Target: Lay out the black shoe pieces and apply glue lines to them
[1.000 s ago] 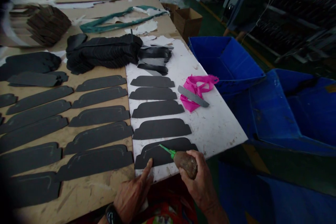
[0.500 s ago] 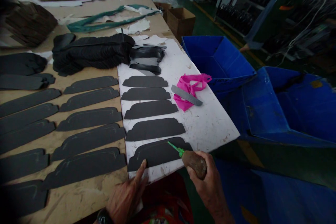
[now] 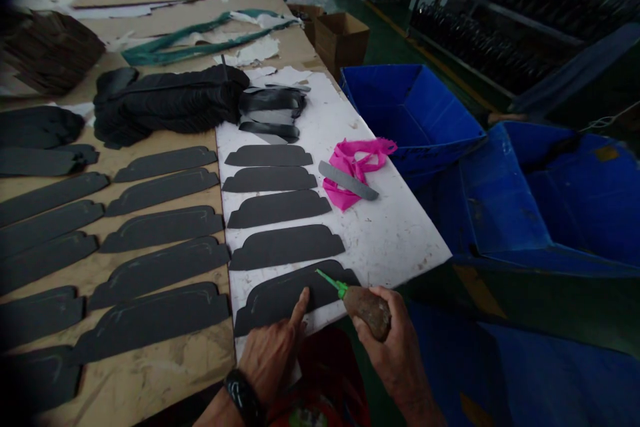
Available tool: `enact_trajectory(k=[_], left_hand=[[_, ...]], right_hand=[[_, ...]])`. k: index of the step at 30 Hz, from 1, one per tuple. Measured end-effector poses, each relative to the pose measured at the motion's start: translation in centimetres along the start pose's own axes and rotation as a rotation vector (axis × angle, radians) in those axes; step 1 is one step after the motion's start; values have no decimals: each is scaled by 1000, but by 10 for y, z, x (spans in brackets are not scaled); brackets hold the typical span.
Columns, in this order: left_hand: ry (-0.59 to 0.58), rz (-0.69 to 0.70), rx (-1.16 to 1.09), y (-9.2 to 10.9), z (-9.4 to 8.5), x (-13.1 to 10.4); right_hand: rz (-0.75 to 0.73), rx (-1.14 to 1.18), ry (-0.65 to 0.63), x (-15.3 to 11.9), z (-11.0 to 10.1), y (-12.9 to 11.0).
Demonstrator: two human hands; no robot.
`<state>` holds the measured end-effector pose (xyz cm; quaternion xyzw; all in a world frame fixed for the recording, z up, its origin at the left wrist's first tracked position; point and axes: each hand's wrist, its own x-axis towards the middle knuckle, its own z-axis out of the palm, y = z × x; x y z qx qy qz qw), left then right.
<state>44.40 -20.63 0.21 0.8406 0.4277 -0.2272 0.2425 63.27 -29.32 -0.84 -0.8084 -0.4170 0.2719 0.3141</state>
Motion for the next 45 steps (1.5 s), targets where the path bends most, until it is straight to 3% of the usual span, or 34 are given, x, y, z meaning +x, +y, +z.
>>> enact_trajectory(k=[3,7,20,31,38,45], left_hand=[[-85,-25,16,5,-3,4],[-102,-44,0,6,-6,7],[-31,-56,-25,16,-17,16],[-8,-72,-18,15,-11,20],[0,-78,-16,18,-13,18],[5,-54,-32,17,-12,18]], right_hand=[[8,11,-3,3,-4,-1],[59,28,25,7,-13,0],[14,-60,61,2,-30,14],[-24,-138,27,-2,-41,14],[123,-45,-14,2,-46,16],[365,403,21,8,-40,13]])
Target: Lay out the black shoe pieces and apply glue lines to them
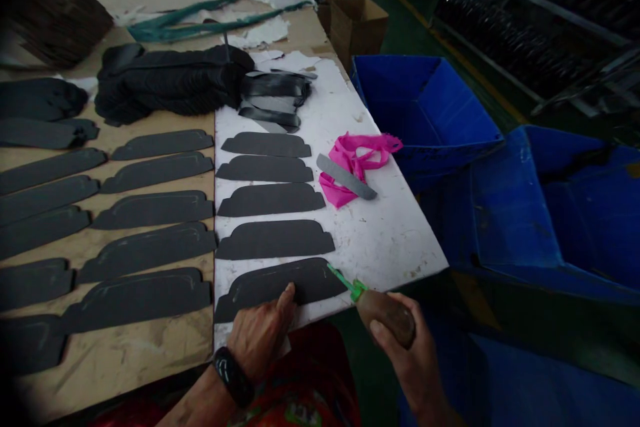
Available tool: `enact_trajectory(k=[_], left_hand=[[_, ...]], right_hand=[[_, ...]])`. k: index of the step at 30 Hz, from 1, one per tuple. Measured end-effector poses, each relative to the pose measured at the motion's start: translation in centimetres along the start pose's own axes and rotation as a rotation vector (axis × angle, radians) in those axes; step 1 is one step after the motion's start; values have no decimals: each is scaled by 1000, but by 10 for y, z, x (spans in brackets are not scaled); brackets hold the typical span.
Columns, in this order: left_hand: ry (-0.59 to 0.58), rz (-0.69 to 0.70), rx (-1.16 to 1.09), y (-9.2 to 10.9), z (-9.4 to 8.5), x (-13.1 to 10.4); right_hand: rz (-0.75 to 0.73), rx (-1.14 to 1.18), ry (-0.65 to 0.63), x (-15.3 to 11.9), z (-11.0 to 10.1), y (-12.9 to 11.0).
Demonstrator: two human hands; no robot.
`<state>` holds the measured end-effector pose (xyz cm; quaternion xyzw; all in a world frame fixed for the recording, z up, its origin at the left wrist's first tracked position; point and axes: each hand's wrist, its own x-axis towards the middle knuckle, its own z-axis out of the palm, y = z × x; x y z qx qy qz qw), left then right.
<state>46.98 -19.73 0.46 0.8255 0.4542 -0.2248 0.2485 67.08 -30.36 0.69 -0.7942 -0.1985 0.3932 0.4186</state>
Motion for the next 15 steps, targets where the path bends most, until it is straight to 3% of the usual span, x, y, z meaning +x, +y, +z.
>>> enact_trajectory(k=[6,12,15], left_hand=[[17,-29,-24,1,-1,0],[76,-75,-78,-7,-12,-7],[197,-130,-182,-14,-23,-11]], right_hand=[[124,258,-83,0,1,-5],[112,211,-106,0,-3,-1],[108,199,-106,1,-4,1]])
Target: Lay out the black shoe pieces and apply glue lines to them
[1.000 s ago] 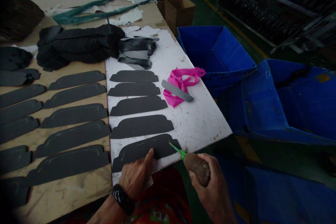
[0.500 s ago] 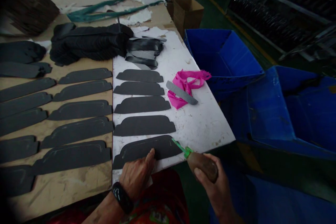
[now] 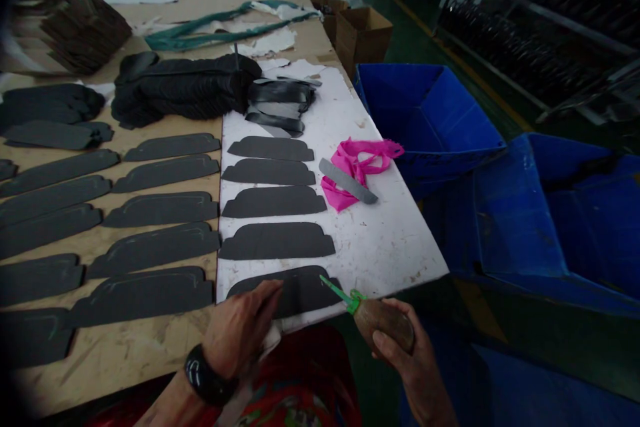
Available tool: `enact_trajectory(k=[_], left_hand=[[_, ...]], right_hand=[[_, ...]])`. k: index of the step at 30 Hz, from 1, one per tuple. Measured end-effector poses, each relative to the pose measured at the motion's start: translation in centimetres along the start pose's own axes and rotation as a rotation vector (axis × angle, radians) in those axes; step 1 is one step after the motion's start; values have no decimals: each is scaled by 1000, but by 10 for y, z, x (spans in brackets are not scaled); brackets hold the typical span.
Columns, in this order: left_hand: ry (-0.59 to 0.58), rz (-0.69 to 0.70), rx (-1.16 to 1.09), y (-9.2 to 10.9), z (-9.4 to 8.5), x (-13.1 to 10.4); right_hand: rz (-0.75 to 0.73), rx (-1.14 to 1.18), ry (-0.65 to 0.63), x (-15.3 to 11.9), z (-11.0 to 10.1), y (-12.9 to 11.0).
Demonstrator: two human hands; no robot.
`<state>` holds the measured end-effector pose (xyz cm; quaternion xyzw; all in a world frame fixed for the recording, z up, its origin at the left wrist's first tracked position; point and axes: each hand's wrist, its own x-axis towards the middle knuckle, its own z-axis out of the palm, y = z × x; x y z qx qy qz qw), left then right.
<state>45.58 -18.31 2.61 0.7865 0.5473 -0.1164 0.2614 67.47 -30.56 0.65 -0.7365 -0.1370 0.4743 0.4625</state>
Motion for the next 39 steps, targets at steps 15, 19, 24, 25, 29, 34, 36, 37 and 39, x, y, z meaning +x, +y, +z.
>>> enact_trajectory(k=[15,19,24,25,29,34,36,37,39], left_hand=[[302,-17,-1075,17,-16,66],[199,-44,-1198,-26,-42,66],[245,-49,-1131,-90,-82,33],[259,-27,-1003,-95,-81,26],[91,-27,-124,-97,-55,11],[-144,-55,217,-95,-31,16],[-206,-20,211,-97,-32,17],[-231,-11,207,-98,-33,18],[-258,-11,201,-100,-35,17]], right_hand=[[-105,-75,-480,-5,-8,-10],[-104,-67,-423,-2,0,-16],[-43,-20,-174,0,41,-28],[-75,-50,-114,0,55,-31],[-300,-301,-55,5,111,-40],[-467,-505,-120,14,150,-35],[-527,-567,-145,18,156,-33],[-556,-599,-161,19,157,-33],[-612,-646,-189,22,160,-32]])
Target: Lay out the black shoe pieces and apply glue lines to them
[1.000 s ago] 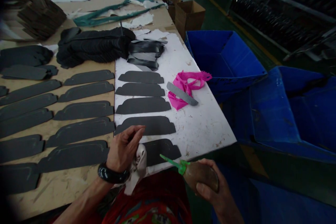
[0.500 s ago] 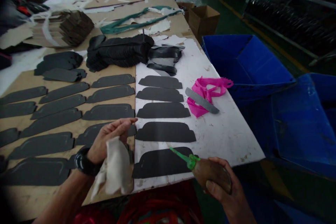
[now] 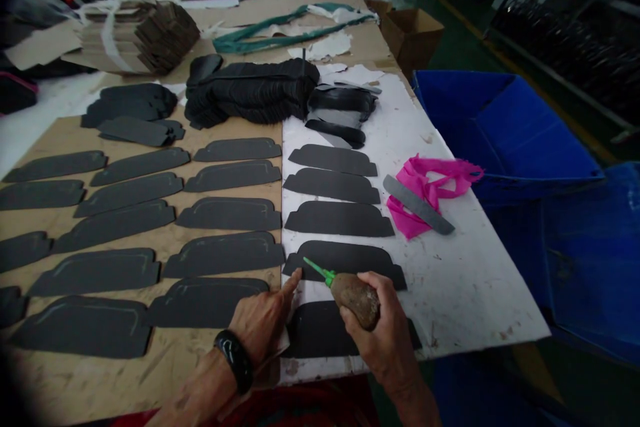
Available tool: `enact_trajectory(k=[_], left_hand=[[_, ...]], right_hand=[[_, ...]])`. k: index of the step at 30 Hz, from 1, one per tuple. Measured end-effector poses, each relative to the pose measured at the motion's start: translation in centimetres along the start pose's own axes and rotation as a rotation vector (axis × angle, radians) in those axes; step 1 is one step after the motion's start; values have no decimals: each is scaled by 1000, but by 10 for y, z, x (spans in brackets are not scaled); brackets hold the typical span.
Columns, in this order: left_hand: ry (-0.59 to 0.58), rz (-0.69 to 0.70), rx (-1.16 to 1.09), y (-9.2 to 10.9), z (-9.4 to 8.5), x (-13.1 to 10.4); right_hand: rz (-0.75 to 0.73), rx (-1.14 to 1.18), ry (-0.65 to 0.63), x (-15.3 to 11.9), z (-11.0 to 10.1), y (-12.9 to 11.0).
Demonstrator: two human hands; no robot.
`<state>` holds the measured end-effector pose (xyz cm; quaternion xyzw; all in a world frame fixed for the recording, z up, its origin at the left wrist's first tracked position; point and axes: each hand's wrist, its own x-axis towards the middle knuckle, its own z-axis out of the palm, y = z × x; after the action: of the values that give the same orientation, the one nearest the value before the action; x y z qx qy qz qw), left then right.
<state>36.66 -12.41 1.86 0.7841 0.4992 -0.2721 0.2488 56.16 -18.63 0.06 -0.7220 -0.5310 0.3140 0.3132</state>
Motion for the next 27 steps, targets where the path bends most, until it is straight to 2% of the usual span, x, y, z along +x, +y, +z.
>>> enact_trajectory(k=[8,22,27], left_hand=[[-26,6,-24,1,-2,-3],[-89,-26,-48,3,-5,-1],[-35,-34,-53,3,-3,2]], right_hand=[[-99,-70,-11,7,6,0],[-82,-84,77,15,13,2],[-60,-85,105,16,12,2]])
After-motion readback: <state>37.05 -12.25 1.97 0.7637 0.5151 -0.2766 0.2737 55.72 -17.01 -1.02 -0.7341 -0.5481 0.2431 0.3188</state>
